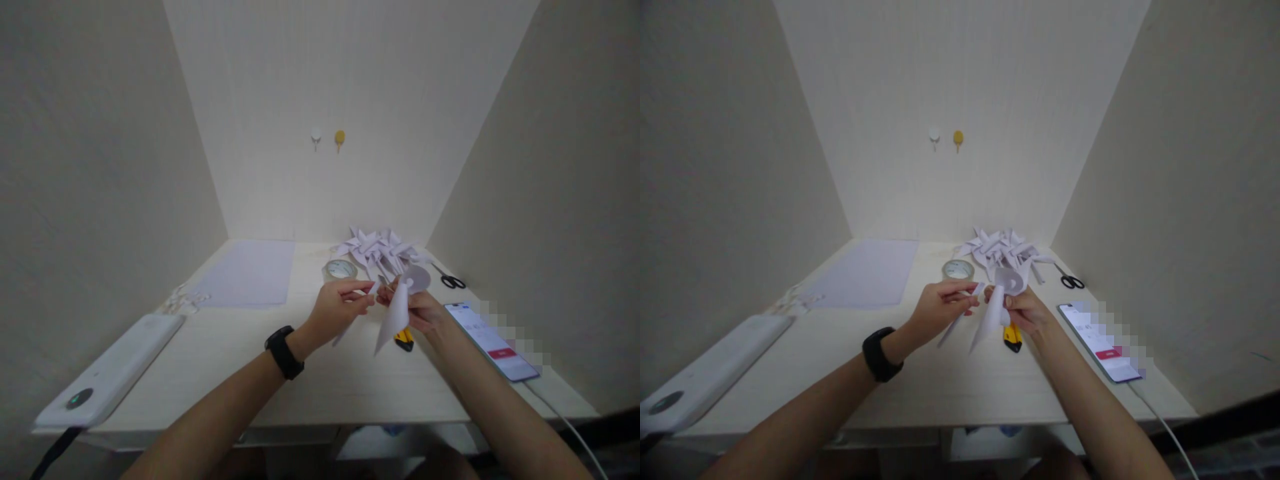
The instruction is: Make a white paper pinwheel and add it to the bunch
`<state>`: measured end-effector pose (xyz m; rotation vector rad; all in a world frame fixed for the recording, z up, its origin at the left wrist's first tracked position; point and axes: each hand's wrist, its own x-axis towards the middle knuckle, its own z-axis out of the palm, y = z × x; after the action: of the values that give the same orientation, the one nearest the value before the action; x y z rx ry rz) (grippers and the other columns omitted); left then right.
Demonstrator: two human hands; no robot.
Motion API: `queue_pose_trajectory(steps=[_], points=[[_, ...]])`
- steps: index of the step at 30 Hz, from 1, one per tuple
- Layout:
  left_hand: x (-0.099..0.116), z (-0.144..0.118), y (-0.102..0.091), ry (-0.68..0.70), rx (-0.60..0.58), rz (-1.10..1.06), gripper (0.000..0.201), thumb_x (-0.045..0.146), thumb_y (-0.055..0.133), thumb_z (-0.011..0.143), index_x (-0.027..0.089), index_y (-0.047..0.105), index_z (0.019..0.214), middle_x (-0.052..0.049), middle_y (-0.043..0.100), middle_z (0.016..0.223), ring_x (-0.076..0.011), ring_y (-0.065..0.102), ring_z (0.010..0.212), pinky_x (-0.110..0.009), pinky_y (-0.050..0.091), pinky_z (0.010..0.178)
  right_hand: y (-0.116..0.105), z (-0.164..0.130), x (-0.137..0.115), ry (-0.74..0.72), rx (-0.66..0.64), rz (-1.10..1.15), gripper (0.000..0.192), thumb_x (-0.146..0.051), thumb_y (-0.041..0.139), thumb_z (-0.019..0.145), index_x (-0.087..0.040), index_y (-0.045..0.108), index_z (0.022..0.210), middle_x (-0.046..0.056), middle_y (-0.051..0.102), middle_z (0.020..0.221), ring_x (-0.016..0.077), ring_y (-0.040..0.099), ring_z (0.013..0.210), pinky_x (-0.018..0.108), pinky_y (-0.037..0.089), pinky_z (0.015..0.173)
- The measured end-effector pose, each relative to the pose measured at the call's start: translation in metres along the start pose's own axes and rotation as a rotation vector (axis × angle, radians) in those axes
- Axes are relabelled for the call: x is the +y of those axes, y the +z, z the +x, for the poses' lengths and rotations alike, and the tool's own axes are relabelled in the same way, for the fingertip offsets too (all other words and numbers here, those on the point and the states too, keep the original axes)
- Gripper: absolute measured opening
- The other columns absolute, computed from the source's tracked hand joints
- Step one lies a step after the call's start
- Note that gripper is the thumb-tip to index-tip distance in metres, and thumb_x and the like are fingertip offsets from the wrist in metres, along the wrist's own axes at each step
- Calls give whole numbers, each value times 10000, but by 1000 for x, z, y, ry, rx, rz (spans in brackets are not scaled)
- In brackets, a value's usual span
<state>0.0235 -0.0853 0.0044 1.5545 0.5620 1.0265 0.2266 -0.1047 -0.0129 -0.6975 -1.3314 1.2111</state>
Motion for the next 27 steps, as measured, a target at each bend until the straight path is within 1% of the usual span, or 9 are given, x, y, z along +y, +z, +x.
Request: queue_pose_trajectory(steps=[3, 7, 10, 12, 15, 18, 23, 27], points=[[-4, -2, 2, 42, -7, 52, 296, 226, 756, 753, 136, 751, 1035, -111, 723, 1025, -168, 707, 761, -277, 622, 637, -1, -4, 1, -27, 21, -41, 456, -556, 849, 548, -218, 591, 713, -18, 584, 620, 175, 608, 625, 346, 563, 617], [-6, -3, 3, 108, -16, 102, 283, 198, 722, 779, 148, 750, 1056, -106, 719, 1037, -157, 705, 757, -253, 619, 621, -3, -7, 2, -32, 71, -111, 447, -574, 837, 555, -222, 589, 676, -7, 603, 616, 184, 611, 605, 366, 569, 621], [-6, -3, 3, 148, -25, 140, 292, 186, 706, 792, 145, 742, 1079, -109, 716, 1048, -149, 705, 749, -257, 624, 643, -3, -7, 4, -7, 113, -76, 435, -550, 863, 517, -233, 616, 685, 3, 641, 642, 197, 629, 608, 380, 581, 648], [-6, -4, 3, 185, -35, 166, 305, 171, 702, 790, 142, 736, 1092, -113, 714, 1054, -147, 707, 748, -262, 627, 654, -2, -8, 5, 19, 129, -28, 421, -508, 883, 506, -243, 647, 734, 8, 674, 684, 206, 653, 639, 381, 588, 689], [-5, -5, 5, 253, -35, 193, 301, 152, 690, 789, 137, 735, 1087, -112, 715, 1047, -145, 709, 759, -268, 632, 665, -1, -9, 5, 61, 109, 29, 401, -437, 902, 515, -254, 674, 791, 4, 703, 722, 206, 672, 670, 361, 588, 738], [-5, -5, 6, 302, -18, 200, 278, 148, 678, 796, 146, 741, 1067, -98, 720, 1015, -147, 711, 786, -275, 636, 690, -1, -9, 5, 74, 76, 38, 379, -404, 904, 536, -261, 685, 810, -2, 709, 725, 203, 678, 669, 357, 589, 756], [-5, -5, 8, 357, 0, 211, 273, 130, 678, 791, 136, 746, 1055, -100, 724, 992, -174, 709, 874, -304, 636, 757, -6, -8, 10, 9, 51, -28, 347, -468, 872, 587, -260, 676, 783, -8, 694, 681, 203, 676, 624, 370, 602, 708], [-6, -6, 9, 371, 19, 218, 275, 119, 679, 787, 149, 747, 1052, -95, 724, 1010, -175, 710, 879, -305, 637, 757, -10, -8, 13, -43, 45, -138, 376, -535, 831, 624, -251, 669, 810, 19, 717, 722, 218, 683, 632, 390, 606, 683]])
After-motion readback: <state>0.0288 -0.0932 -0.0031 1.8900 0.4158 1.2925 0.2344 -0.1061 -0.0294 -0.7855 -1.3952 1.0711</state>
